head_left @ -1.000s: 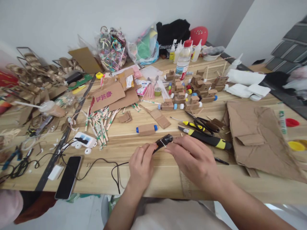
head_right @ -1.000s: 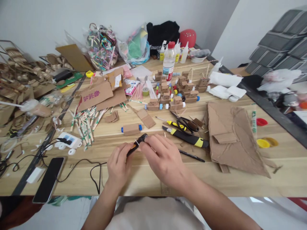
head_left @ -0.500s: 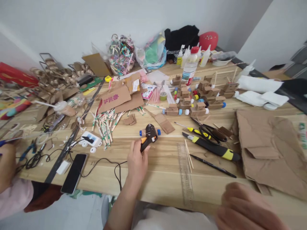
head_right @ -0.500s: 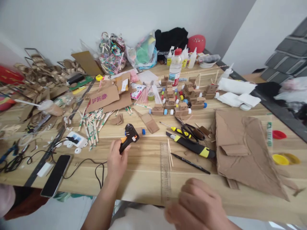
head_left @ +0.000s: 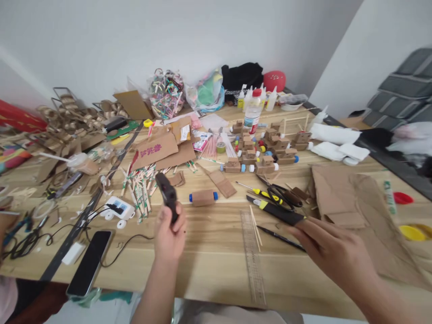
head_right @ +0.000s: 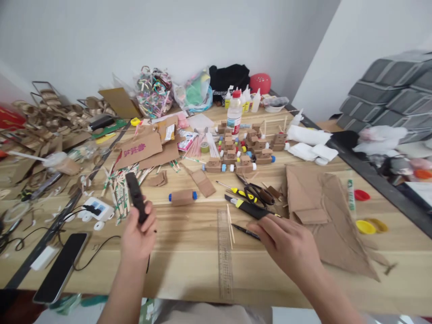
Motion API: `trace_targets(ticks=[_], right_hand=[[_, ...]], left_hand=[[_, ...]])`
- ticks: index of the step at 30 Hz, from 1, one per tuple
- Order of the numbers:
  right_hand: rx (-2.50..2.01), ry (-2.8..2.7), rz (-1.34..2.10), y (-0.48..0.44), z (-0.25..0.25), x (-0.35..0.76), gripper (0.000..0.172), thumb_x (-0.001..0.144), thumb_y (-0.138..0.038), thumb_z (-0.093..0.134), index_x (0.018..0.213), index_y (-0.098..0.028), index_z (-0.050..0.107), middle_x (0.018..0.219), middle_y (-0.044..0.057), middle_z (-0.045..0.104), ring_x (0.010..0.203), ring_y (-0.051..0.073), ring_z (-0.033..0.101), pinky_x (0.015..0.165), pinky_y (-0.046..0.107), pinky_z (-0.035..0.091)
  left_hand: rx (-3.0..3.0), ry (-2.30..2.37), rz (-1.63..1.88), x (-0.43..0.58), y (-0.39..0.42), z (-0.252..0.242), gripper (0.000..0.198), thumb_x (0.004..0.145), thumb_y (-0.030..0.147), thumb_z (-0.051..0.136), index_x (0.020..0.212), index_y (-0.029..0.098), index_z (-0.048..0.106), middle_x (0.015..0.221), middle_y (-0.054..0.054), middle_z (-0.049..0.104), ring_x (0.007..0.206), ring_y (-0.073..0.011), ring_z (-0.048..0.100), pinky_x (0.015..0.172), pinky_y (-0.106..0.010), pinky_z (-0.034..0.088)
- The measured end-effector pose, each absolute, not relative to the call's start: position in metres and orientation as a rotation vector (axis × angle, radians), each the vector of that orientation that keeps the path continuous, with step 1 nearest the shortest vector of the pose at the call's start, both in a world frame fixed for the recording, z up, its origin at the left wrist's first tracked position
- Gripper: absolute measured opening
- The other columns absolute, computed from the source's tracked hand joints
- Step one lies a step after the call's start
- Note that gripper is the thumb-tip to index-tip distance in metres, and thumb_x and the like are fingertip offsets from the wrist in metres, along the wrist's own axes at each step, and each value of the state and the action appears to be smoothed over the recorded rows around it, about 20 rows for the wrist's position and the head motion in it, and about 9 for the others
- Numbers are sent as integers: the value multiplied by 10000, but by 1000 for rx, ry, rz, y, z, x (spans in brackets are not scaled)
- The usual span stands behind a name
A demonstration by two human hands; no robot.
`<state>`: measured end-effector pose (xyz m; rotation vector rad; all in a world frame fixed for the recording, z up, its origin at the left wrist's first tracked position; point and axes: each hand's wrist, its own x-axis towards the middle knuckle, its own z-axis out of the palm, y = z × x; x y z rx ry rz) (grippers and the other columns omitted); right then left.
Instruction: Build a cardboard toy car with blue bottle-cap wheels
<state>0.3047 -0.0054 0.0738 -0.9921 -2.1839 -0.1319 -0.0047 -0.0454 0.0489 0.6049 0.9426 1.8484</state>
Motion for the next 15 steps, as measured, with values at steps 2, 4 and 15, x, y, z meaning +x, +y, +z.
trace_targets(ticks=[2, 4, 15], right_hand=[[-1046, -2241, -104, -2, 69, 312, 412, 1083, -314, 417, 752, -277, 659, 610, 21, 687, 439, 160, 581, 416, 300, 402], [-1052, -2293, -138, 3, 63, 325, 386, 1040, -214, 398, 860, -284, 732, 725, 49, 765, 575, 201, 697, 478, 315, 487], [-952, -2206, -239, 40, 84, 348, 358, 1035, -544, 496, 762, -357, 633, 581, 30, 680, 535, 253, 656, 466, 405, 483]], left_hand=[[496, 784, 1819, -17, -35, 59, 363, 744, 434, 910, 917, 192, 703, 683, 56, 527, 423, -25, 310, 329, -115, 297], [434, 704, 1803, -25, -23, 63, 363, 727, 393, 932, 924, 196, 698, 671, 68, 492, 431, -28, 331, 340, -102, 330], [362, 650, 1694, -36, -2, 27, 310, 773, 380, 895, 894, 196, 677, 711, 55, 496, 454, -40, 309, 352, -121, 318]])
